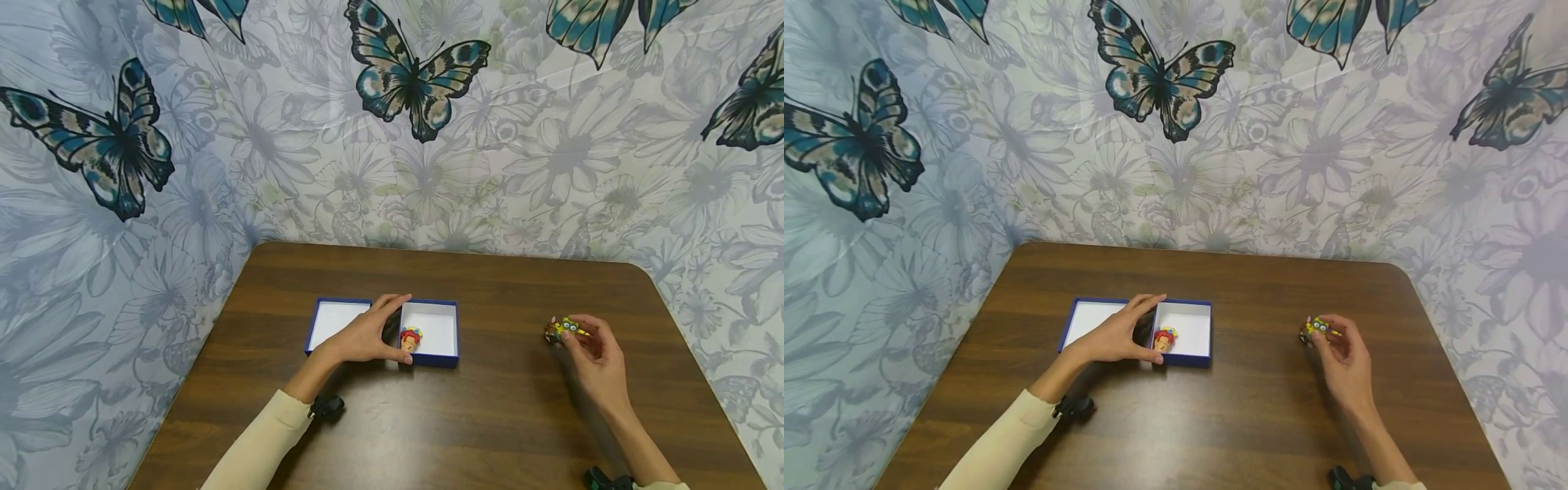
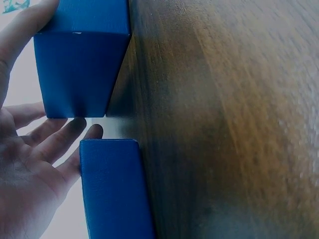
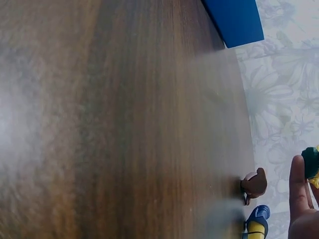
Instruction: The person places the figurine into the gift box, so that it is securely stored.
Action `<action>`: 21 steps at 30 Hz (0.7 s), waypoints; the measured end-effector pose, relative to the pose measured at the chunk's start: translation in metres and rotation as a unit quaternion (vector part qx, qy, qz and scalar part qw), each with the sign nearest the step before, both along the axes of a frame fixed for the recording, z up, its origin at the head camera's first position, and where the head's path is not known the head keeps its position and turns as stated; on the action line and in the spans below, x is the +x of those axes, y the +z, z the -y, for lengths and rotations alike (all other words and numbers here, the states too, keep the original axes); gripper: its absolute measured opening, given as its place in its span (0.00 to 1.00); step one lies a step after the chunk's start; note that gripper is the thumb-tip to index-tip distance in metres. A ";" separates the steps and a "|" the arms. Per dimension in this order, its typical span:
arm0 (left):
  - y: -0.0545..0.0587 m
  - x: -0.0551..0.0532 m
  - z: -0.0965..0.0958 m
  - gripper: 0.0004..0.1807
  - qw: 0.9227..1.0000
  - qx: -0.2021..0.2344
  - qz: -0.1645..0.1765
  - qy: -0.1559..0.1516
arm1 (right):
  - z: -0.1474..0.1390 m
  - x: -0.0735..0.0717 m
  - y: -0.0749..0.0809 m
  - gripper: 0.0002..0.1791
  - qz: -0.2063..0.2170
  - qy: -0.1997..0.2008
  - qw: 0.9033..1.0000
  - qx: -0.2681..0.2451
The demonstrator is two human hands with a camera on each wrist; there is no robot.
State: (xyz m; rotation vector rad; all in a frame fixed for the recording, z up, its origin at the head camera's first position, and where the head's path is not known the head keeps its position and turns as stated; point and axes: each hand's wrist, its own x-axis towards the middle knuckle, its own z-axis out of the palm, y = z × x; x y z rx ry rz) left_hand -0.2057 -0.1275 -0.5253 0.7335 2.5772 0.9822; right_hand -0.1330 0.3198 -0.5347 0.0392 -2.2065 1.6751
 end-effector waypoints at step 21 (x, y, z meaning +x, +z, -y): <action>-0.002 0.000 0.002 0.68 1.000 0.003 -0.001 -0.002 | 0.004 0.000 0.001 0.33 0.015 0.082 0.996 -0.039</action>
